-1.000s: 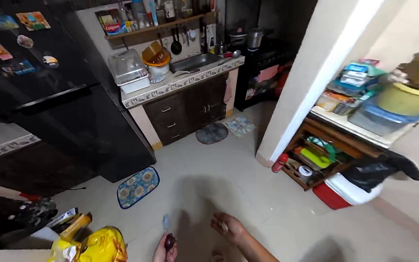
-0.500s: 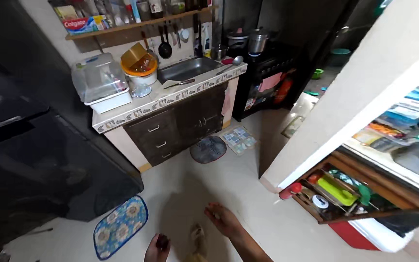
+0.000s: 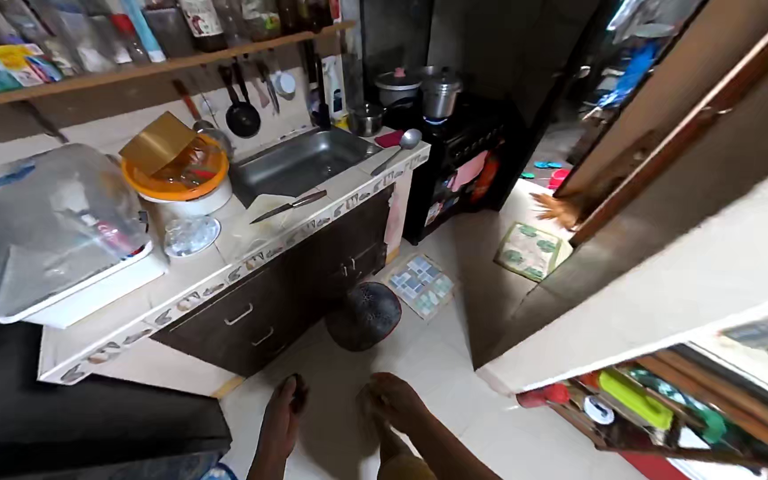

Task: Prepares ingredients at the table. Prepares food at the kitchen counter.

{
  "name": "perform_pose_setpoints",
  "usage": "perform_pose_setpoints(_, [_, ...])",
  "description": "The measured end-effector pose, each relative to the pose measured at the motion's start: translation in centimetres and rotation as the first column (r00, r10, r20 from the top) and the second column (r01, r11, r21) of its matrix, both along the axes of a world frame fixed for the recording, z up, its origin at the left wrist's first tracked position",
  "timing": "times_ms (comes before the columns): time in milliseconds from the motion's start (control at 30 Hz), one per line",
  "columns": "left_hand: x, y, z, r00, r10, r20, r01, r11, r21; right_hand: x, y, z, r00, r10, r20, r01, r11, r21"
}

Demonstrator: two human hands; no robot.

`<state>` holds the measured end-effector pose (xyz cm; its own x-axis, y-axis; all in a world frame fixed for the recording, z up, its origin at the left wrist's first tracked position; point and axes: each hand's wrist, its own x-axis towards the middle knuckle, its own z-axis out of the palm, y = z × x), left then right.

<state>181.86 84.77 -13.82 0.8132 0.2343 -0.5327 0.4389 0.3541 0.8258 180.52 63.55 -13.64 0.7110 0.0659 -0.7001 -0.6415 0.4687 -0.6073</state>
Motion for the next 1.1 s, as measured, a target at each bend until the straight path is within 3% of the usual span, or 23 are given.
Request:
perform_pose_setpoints(100, [4.0, 0.1, -0.5, 0.998, -0.039, -0.041, 0.042, 0.997, 0.066, 7.5, 0.6, -0.4, 0.995, 0.095, 0.037, -0.092, 0.992, -0.088])
perform_pose_setpoints(200, [7.3, 0.2, -0.5, 0.997, 0.028, -0.066, -0.024, 0.998, 0.052, 15.3, 1.4, 0.6, 0.953, 0.287, 0.097, -0.26, 0.939, -0.224])
perform_pose_setpoints(367, [13.7, 1.5, 1.4, 0.993, 0.11, -0.05, -0.106, 0.992, 0.075, 27.8, 3.5, 7.3, 0.7, 0.66, 0.271, -0.436, 0.697, -0.569])
perform_pose_setpoints(500, [18.1, 3.0, 3.7, 0.987, 0.159, 0.034, -0.161, 0.983, 0.089, 37.3, 7.6, 11.0, 0.514, 0.796, 0.318, -0.349, 0.533, -0.771])
perform_pose_setpoints(633, [22.7, 5.0, 5.2, 0.986, 0.087, 0.144, -0.102, 0.99, 0.102, 46.9, 12.5, 6.7, 0.392, 0.865, 0.314, -0.238, 0.425, -0.873])
perform_pose_setpoints(767, [27.6, 8.9, 6.1, 0.968, -0.047, 0.247, 0.009, 0.988, 0.153, 53.9, 17.4, 5.2, 0.262, 0.954, 0.143, -0.18, 0.194, -0.965])
perform_pose_setpoints(900, [31.6, 12.3, 7.5, 0.963, -0.087, 0.256, 0.025, 0.971, 0.237, 57.9, 20.4, 5.1, 0.13, 0.991, -0.015, -0.217, 0.013, -0.976])
perform_pose_setpoints(967, [33.0, 13.7, 7.8, 0.959, -0.094, 0.267, 0.021, 0.965, 0.262, 59.2, 21.0, 4.5, 0.026, 0.996, -0.088, -0.159, -0.083, -0.984])
perform_pose_setpoints(1100, [35.1, 16.1, 7.2, 0.949, -0.151, 0.276, 0.069, 0.956, 0.285, 60.6, 20.4, 2.8, -0.07, 0.996, -0.048, -0.095, -0.055, -0.994])
